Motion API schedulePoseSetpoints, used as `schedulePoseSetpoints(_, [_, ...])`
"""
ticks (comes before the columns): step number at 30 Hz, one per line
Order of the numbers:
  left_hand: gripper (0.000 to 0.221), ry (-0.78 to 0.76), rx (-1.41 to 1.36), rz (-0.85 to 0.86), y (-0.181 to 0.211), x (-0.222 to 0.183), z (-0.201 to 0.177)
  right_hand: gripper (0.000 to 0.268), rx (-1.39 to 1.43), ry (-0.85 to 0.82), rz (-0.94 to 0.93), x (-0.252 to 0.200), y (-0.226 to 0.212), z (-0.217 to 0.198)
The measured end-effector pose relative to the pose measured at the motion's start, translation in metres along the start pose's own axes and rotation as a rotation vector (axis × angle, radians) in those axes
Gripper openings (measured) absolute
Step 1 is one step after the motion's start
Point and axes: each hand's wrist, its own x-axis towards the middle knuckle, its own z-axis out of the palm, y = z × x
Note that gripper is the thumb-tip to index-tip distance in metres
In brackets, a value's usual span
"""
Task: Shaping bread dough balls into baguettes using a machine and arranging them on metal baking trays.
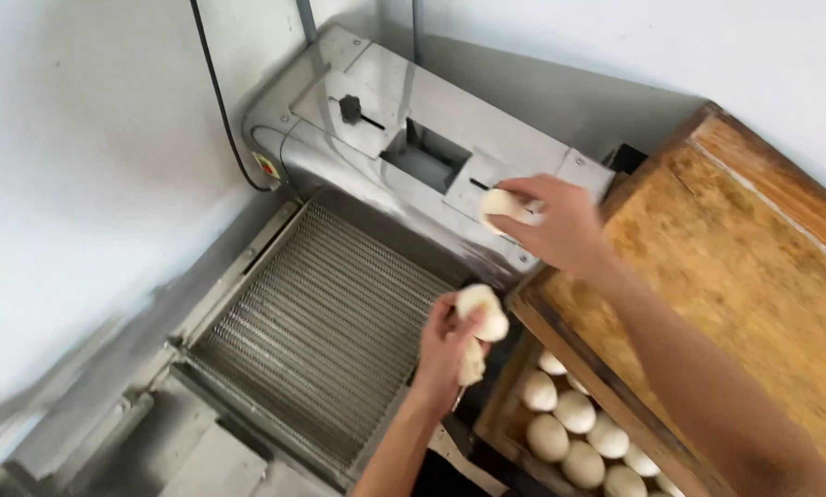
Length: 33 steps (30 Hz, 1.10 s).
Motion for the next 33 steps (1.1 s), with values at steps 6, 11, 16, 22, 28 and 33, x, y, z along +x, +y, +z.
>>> schedulePoseSetpoints(6, [0.042, 0.279, 0.098, 0.163, 0.082, 0.036, -0.031, 0.035, -0.054, 0.083, -0.206, 0.151, 0.007, 0.123])
schedulePoseSetpoints(11, [0.04, 0.254, -0.1, 0.27, 0.085, 0.092, -0.036, 0.029, 0.004, -0.11, 0.109, 0.155, -0.014, 0.107])
schedulePoseSetpoints(16, [0.035, 0.232, -0.109, 0.221, 0.104, 0.14, -0.01, 0.043, 0.276, -0.285, 0.218, 0.109, -0.004, 0.073])
schedulePoseSetpoints(22, [0.043, 0.137, -0.457, 0.055, 0.095, 0.13, -0.012, 0.039, 0.022, -0.197, 0.063, 0.173, -0.006, 0.109])
schedulePoseSetpoints(28, [0.042, 0.095, -0.817, 0.116, 0.088, 0.145, -0.034, 0.035, 0.167, -0.184, 0.098, 0.16, 0.0, 0.107])
schedulePoseSetpoints(33, [0.041, 0.132, -0.694, 0.34, 0.085, 0.167, -0.008, 0.045, 0.345, -0.34, 0.214, 0.081, -0.002, 0.074])
